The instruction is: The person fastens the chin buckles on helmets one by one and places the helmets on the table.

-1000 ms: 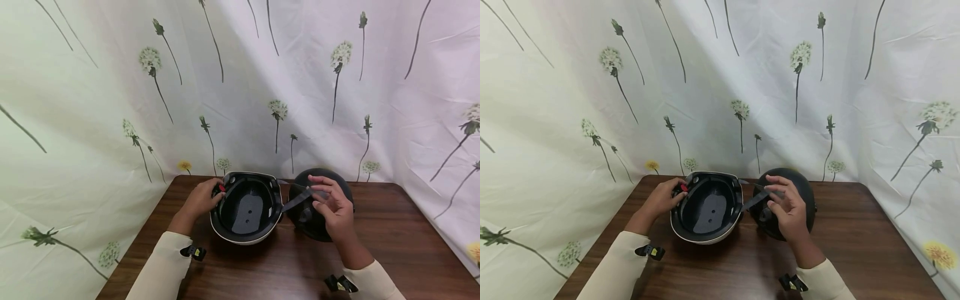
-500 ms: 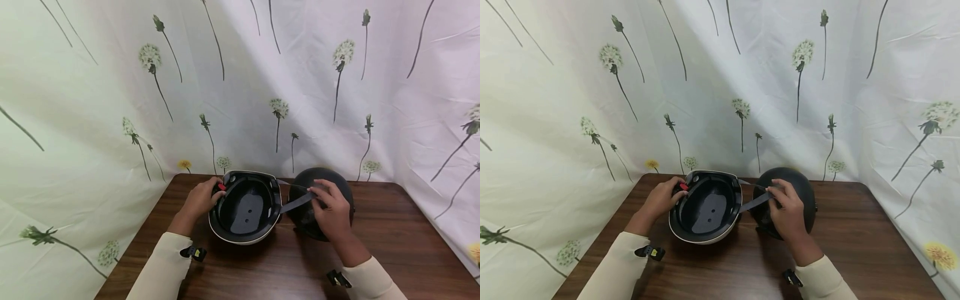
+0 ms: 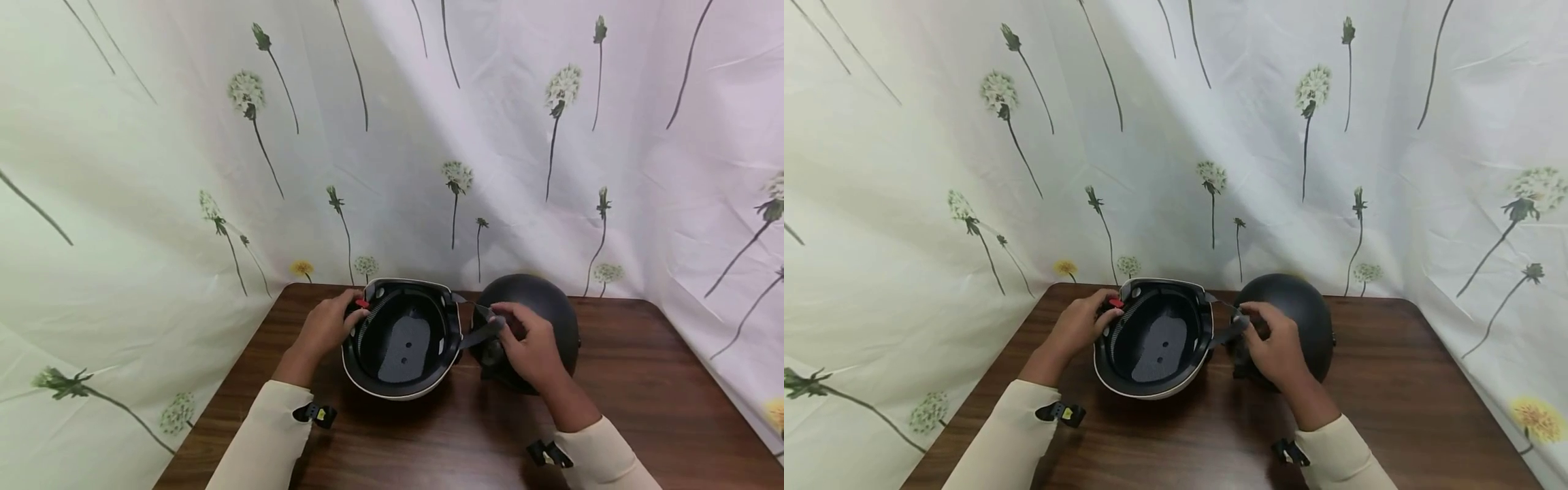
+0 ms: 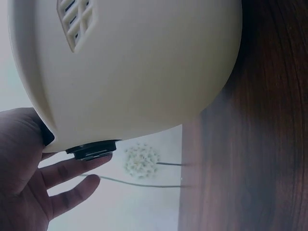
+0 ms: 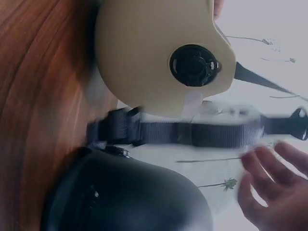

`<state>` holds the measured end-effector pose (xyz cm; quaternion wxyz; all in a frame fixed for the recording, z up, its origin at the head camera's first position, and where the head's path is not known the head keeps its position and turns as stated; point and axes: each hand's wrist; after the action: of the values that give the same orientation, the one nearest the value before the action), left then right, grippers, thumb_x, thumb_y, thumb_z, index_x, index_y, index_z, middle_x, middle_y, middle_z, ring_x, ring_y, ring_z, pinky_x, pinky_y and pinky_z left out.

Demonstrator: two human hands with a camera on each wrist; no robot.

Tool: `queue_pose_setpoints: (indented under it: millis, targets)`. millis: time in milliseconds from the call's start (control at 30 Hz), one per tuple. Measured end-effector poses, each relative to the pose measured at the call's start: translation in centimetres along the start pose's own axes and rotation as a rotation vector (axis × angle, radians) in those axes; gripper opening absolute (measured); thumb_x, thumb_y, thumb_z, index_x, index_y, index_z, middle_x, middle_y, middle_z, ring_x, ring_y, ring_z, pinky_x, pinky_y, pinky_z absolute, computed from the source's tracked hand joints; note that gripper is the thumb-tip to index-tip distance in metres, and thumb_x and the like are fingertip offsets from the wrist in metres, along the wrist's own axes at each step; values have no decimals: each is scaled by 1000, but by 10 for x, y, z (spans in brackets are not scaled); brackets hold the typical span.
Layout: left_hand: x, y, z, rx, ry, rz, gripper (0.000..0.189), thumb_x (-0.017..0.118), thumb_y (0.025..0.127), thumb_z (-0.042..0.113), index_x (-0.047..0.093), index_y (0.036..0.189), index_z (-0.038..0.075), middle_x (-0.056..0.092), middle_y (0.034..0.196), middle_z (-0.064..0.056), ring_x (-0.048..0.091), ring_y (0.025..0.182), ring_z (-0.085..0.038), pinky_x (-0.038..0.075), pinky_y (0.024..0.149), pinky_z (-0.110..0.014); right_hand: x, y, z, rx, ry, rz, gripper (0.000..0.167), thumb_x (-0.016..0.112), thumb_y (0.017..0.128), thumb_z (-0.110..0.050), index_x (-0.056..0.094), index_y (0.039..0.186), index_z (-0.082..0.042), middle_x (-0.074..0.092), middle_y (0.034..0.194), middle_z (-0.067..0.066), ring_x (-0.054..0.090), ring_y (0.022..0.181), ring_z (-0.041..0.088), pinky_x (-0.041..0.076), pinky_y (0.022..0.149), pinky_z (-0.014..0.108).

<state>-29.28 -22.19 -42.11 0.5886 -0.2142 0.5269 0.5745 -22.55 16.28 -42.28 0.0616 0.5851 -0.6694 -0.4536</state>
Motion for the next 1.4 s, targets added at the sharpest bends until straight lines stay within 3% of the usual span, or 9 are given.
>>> queue_pose_setpoints:
  millis: [167, 367, 467, 600, 700, 867, 967, 1133, 1400]
  targets:
    - [0, 0, 0, 19, 8, -7, 44, 64, 104, 39, 64, 145, 23, 72, 135, -10, 72, 118, -33, 58, 92, -55, 4, -4, 4, 141, 204, -263, 31, 45, 113, -17, 63, 136, -10, 76, 108, 10, 72, 96, 9, 56, 84, 29]
    - [2, 0, -1, 47, 15, 32, 34, 67, 102, 38, 71, 128, 17, 77, 122, -6, 75, 105, -29, 59, 86, -53, 4, -6, 1, 203, 406, -330, 32, 41, 114, -18, 61, 136, -5, 71, 85, 19, 74, 77, 24, 61, 73, 36]
    - [2, 0, -2, 51, 12, 48, 33, 69, 100, 38, 71, 125, 16, 78, 115, -7, 75, 101, -28, 59, 84, -52, 0, -6, -4, 284, 358, -340, 28, 52, 111, -22, 63, 134, -9, 69, 84, 17, 69, 70, 22, 59, 67, 36]
    - [1, 2, -3, 58, 8, 63, 33, 70, 99, 38, 70, 124, 17, 78, 112, -7, 75, 99, -27, 58, 82, -52, -11, -5, -11, 322, 207, -354, 33, 73, 100, -20, 66, 132, -13, 71, 107, 15, 71, 75, 15, 59, 64, 32]
    - [0, 3, -3, 65, 17, 64, 33, 70, 100, 38, 70, 125, 17, 78, 112, -7, 75, 99, -28, 58, 81, -52, -21, -2, -15, 227, 64, -329, 35, 81, 91, -12, 70, 125, -13, 72, 115, 11, 72, 85, 10, 58, 66, 28]
    - [0, 3, -6, 51, 25, 53, 33, 70, 100, 38, 70, 125, 16, 78, 113, -8, 75, 100, -29, 58, 83, -52, -35, 3, -21, -11, -227, -180, 25, 87, 81, 0, 73, 95, -15, 69, 93, -1, 63, 80, 9, 53, 67, 29]
    - [1, 2, -7, 44, 23, 49, 34, 70, 100, 38, 70, 125, 16, 78, 113, -8, 75, 100, -29, 58, 83, -53, -46, 8, -28, -39, -330, -166, 25, 84, 81, 4, 68, 88, -14, 69, 87, -1, 63, 75, 10, 53, 64, 31]
    - [0, 3, -9, 41, 20, 61, 34, 70, 100, 39, 70, 126, 17, 78, 114, -8, 75, 100, -28, 58, 83, -53, -67, 22, -39, 113, -292, -317, 14, 71, 94, -1, 61, 96, -12, 74, 83, -2, 63, 69, 7, 45, 58, 26]
    - [0, 2, -10, 25, 22, 38, 35, 68, 101, 40, 69, 128, 18, 77, 116, -8, 74, 102, -29, 58, 84, -53, -96, 40, -25, 280, 43, -567, 17, 63, 98, 0, 53, 110, -7, 70, 87, 12, 67, 57, 17, 51, 50, 34]
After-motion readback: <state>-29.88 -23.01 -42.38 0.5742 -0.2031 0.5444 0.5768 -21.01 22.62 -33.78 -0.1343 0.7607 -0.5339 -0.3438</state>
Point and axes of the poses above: each hand's wrist, its own y-axis towards the middle knuckle, its own x-axis out of the palm, z = x × y
